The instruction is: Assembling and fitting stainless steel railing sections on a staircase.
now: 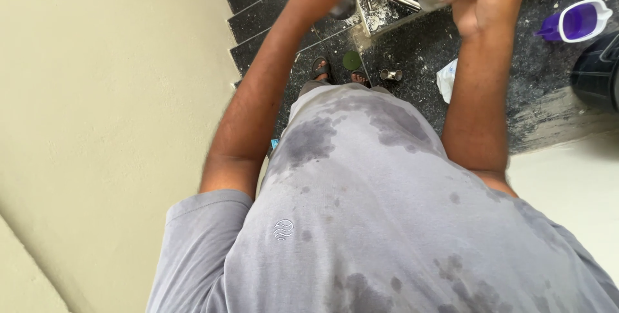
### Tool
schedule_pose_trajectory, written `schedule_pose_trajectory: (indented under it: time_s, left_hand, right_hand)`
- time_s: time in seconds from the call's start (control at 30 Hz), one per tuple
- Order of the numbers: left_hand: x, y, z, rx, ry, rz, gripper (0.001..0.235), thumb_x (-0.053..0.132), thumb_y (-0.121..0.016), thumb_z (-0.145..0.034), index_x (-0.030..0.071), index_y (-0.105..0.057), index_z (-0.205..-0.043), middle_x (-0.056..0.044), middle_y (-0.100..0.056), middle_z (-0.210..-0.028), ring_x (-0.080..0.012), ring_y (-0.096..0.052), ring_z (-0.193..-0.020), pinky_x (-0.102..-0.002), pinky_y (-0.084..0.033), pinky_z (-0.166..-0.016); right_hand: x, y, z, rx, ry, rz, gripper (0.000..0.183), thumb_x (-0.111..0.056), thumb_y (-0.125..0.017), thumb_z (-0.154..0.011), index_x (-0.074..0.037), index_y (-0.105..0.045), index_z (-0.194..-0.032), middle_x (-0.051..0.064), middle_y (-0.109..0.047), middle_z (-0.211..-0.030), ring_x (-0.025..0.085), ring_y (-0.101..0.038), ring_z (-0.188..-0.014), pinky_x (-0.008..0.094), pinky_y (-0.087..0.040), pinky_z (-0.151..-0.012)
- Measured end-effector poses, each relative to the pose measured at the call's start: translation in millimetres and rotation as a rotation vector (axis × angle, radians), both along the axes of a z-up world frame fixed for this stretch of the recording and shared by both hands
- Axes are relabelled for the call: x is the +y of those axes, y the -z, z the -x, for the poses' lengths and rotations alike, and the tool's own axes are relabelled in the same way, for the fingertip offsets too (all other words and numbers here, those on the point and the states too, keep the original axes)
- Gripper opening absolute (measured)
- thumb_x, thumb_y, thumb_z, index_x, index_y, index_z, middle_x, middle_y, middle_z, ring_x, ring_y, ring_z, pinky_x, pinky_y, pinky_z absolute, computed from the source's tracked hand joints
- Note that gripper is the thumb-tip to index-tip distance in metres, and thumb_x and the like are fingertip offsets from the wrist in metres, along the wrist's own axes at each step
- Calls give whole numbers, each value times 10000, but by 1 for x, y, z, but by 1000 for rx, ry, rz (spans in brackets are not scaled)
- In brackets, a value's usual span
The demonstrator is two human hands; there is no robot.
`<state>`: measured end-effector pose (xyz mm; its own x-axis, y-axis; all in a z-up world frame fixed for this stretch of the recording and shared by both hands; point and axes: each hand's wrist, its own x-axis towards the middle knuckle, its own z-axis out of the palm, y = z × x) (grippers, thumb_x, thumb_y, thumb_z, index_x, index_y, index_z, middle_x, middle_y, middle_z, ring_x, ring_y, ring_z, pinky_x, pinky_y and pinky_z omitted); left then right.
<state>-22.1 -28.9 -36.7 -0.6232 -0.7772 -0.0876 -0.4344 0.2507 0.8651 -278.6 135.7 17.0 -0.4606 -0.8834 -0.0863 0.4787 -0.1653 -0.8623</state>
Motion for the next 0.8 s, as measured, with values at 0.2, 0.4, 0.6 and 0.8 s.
schedule_pose_trajectory:
  time_s: [0.2, 0.4, 0.6, 0.8]
  left_hand:
    - [5, 44, -51, 434, -525, -849, 485, 268, -646, -907, 31, -554, -1319, -216, -714, -1087, -324, -746, -892, -496, -622, -766]
    - [46, 83, -47, 596, -496, -1146, 703, 84, -744, -877, -96, -395, -1460, -247, -545, -1279, -323, -623, -1085, -484, -593, -1010]
    - [74, 58, -19, 746, -656, -1168, 741, 161, -634, -864, 21, -309, -1514, -265, -516, -1314, -326, -629, -1063, -481, -556, -953]
    - [90, 69, 8, 922, -567, -1139, 857, 109, -579, -795, 149, -105, -1507, -272, -471, -1331, -474, -615, -1154, -581, -565, -1022]
  right_hand:
    - [34, 4, -21, -177, -70, -73, 440, -255, -586, -1103, 28, -493, -1427, 213, -682, -1166, 301, -715, -979, 430, -634, -913]
    - [46, 12, -52, -383, -137, -215, 597, -82, -679, -910, -4, -463, -1462, 188, -712, -1188, 305, -740, -1036, 408, -676, -943]
    - [40, 35, -71, -238, -198, -462, 597, -92, -773, -873, -20, -494, -1396, 143, -690, -1109, 269, -729, -978, 426, -709, -802]
    - [31, 50, -87, -57, -161, -472, 534, -70, -794, -864, -7, -506, -1310, 140, -673, -1156, 240, -750, -978, 381, -700, -725]
